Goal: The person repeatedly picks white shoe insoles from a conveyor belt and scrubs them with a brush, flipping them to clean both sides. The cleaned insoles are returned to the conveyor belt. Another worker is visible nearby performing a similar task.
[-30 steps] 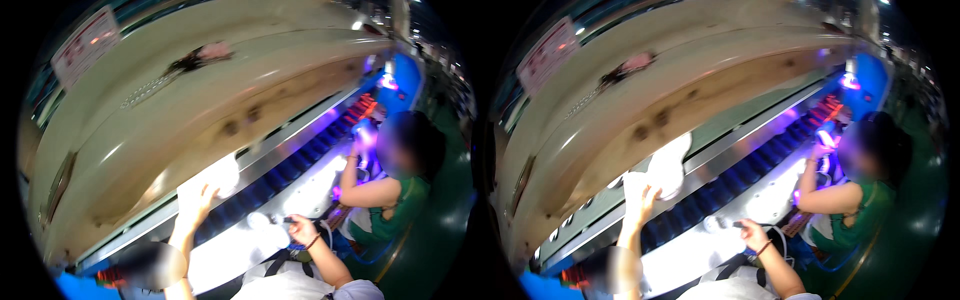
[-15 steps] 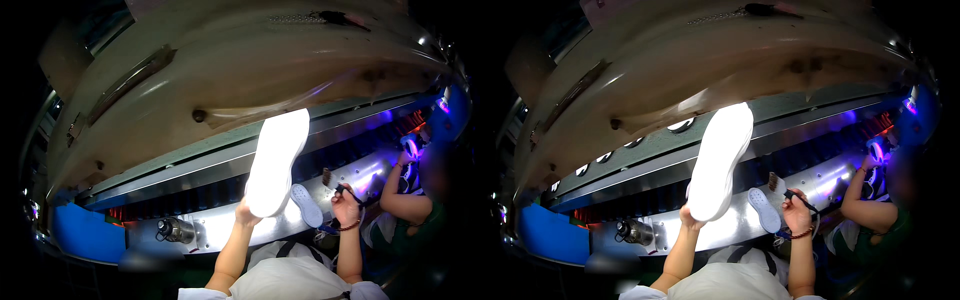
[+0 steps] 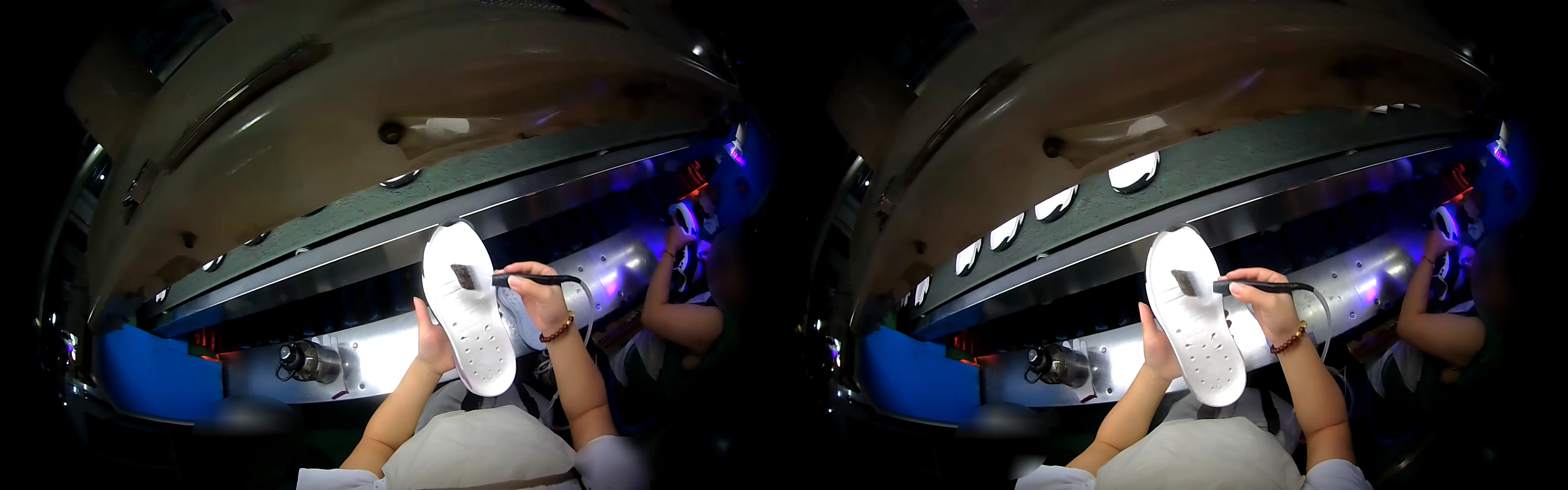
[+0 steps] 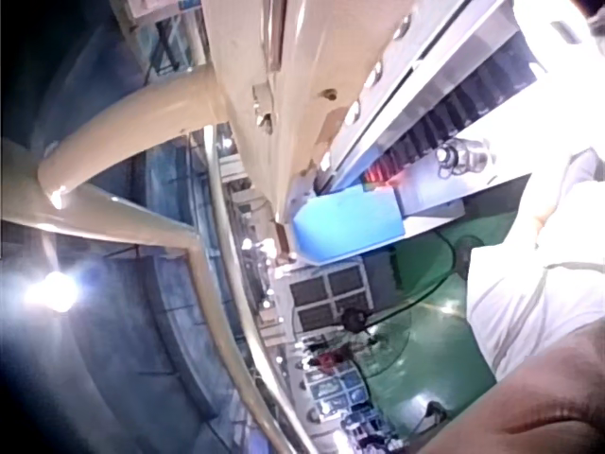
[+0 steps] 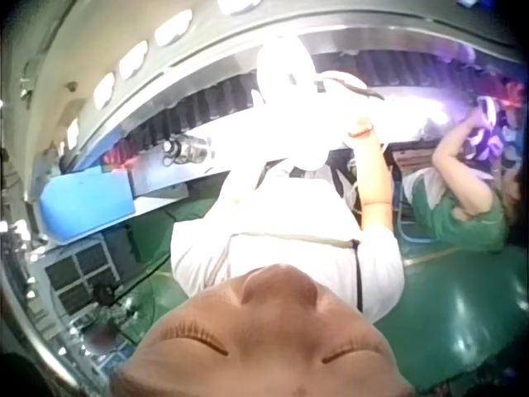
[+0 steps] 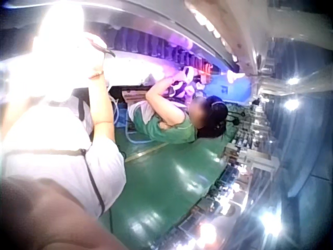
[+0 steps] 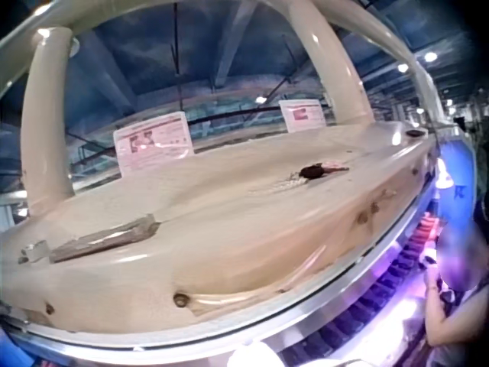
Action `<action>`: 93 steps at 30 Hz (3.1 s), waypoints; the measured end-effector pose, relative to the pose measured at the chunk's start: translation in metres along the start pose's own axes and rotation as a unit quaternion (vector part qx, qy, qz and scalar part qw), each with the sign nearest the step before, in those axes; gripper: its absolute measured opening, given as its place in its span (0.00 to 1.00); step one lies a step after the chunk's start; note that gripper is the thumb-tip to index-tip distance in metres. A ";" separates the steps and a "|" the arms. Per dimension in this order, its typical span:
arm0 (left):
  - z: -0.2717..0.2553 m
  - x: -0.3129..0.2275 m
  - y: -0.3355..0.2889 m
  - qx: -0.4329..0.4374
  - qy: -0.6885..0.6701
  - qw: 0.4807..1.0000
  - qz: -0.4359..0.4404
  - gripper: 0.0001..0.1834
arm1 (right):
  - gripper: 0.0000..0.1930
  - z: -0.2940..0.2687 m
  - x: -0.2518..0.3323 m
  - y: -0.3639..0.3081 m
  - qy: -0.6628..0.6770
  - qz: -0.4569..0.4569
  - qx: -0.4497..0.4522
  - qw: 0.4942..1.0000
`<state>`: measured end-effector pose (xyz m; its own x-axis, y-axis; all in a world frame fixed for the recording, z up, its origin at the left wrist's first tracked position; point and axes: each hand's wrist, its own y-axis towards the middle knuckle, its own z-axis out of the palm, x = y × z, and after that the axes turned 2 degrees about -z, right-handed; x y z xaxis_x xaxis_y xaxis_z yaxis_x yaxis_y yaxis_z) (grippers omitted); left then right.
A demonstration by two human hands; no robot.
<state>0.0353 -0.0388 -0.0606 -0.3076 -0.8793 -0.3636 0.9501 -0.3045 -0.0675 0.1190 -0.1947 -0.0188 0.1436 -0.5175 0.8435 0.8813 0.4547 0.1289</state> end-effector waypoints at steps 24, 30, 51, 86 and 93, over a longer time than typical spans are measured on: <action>0.002 0.004 -0.021 -0.102 0.059 0.984 0.133 0.42 | 0.07 0.045 0.035 -0.024 -0.388 -0.152 0.200 0.886; 0.039 0.011 -0.004 -0.111 0.107 0.981 0.117 0.42 | 0.08 0.048 0.034 -0.013 -0.403 -0.214 0.196 0.868; 0.036 -0.027 0.018 0.047 0.094 0.981 0.160 0.54 | 0.10 0.026 0.060 -0.028 -0.306 -0.135 0.342 0.878; 0.044 -0.040 0.041 0.159 -0.052 0.976 0.138 0.48 | 0.10 0.029 0.052 -0.006 -0.165 -0.121 0.262 0.943; 0.051 -0.044 0.039 0.135 -0.017 0.982 0.131 0.47 | 0.10 0.025 0.058 0.002 -0.272 -0.145 0.327 0.893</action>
<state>0.0831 -0.0305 -0.0003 -0.0599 -0.9509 -0.3036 0.9498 -0.1478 0.2756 0.1173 -0.2055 0.0431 -0.4447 -0.3351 0.8306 0.3685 0.7768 0.5107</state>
